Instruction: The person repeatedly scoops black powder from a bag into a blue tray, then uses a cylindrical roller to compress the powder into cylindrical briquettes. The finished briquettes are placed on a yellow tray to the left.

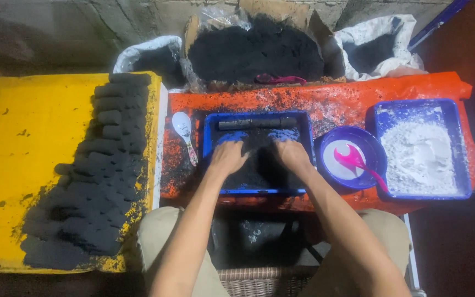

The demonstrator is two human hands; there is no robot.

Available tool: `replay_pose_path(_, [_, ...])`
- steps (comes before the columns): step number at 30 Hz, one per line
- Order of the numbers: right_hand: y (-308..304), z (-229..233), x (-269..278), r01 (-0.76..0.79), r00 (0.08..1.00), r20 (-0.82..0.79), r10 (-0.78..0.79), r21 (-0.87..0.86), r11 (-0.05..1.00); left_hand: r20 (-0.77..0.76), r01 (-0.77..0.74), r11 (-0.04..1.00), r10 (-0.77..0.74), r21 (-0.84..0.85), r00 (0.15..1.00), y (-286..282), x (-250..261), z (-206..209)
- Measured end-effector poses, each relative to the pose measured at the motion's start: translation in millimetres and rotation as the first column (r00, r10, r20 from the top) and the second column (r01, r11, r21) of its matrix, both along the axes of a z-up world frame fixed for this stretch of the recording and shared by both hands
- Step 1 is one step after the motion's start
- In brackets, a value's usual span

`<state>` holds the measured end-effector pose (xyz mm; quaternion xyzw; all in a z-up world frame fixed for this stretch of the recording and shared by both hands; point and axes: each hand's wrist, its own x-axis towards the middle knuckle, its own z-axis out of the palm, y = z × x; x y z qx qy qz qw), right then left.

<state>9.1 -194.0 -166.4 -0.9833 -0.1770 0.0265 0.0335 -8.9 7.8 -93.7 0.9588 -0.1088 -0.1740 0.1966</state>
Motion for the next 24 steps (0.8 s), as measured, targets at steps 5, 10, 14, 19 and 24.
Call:
replay_pose_path(5, [-0.4, 33.7, -22.4, 0.02, 0.983, -0.182, -0.011, 0.048, 0.999, -0.273, -0.064, 0.991, 0.094, 0.118, 0.957, 4.5, -36.7, 47.9])
replay_pose_path(10, [16.9, 84.9, -37.2, -0.062, 0.93, -0.367, 0.036, -0.06, 0.996, -0.225, 0.008, 0.999, 0.0, 0.036, 0.974, -5.9, -38.2, 39.0])
replay_pose_path(14, [32.0, 79.8, -45.2, -0.108, 0.921, -0.373, 0.109, 0.025, 0.994, -0.132, 0.119, 0.993, -0.121, -0.027, 0.984, -10.7, -38.1, 11.5])
replay_pose_path(19, [33.3, 48.8, -31.3, -0.145, 0.939, -0.309, 0.15, 0.041, 0.989, -0.076, 0.222, 0.975, -0.219, 0.028, 0.973, -8.5, -24.5, -29.4])
replay_pose_path(24, [33.0, -0.3, -20.7, -0.158, 0.959, -0.243, 0.144, -0.04, 0.987, 0.012, 0.226, 0.974, -0.226, 0.012, 0.974, -8.9, -16.7, -67.3])
